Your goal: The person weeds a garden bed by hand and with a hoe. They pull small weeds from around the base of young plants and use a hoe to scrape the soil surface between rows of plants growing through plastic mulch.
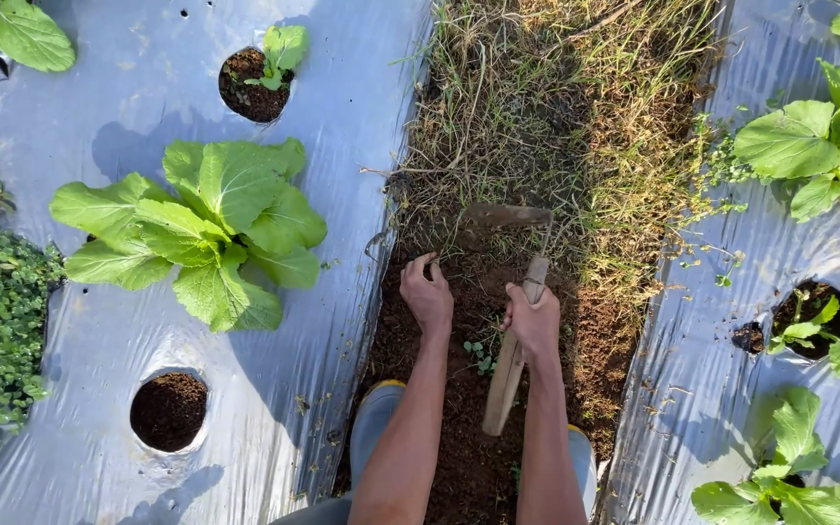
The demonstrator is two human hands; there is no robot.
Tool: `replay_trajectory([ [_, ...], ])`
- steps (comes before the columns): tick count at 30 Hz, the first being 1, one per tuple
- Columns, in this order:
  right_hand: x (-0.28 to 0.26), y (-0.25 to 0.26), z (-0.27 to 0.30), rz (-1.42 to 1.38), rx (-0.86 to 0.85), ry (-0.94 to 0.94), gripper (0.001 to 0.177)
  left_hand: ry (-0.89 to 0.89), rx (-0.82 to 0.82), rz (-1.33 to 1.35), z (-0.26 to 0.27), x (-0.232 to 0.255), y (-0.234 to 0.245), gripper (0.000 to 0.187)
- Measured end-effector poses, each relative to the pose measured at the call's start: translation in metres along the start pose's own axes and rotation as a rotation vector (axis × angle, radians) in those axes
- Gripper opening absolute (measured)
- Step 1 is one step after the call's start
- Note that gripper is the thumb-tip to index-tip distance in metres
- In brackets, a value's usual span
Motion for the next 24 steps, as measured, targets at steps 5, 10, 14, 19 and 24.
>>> replay_trajectory([
  [5,0.017,-0.018,-0.019,0.057,-0.080,-0.045,0.015,0.027,-0.057,0.005,0.000,0.014,0.007,0.018],
  [10,0.013,-0.018,-0.003,-0.002,-0.056,-0.026,0.016,0.079,-0.079,0.036,0.002,0.012,0.005,0.022],
  [14,0.029,-0.019,-0.024,0.049,-0.023,-0.042,0.015,0.074,-0.079,0.047,0.003,0.021,0.007,0.021],
  [19,-0.021,-0.011,0.016,-0.001,-0.001,0.031,0.015,0.107,-0.068,0.052,0.002,0.025,0.012,0.021],
  [24,0.006,-0.024,-0.006,0.003,-0.024,0.006,0.013,0.115,-0.058,0.095,0.007,0.011,0.006,0.028],
])
Point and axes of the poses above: each hand's wrist, its own z-axis away from the middle knuckle, its own y-axis out of the back of the hand, x = y × z, the point moved 3 cm from there along -z, towards the middle knuckle, and after that the axes turned 5 degrees about -y, right-handed, at the moved point
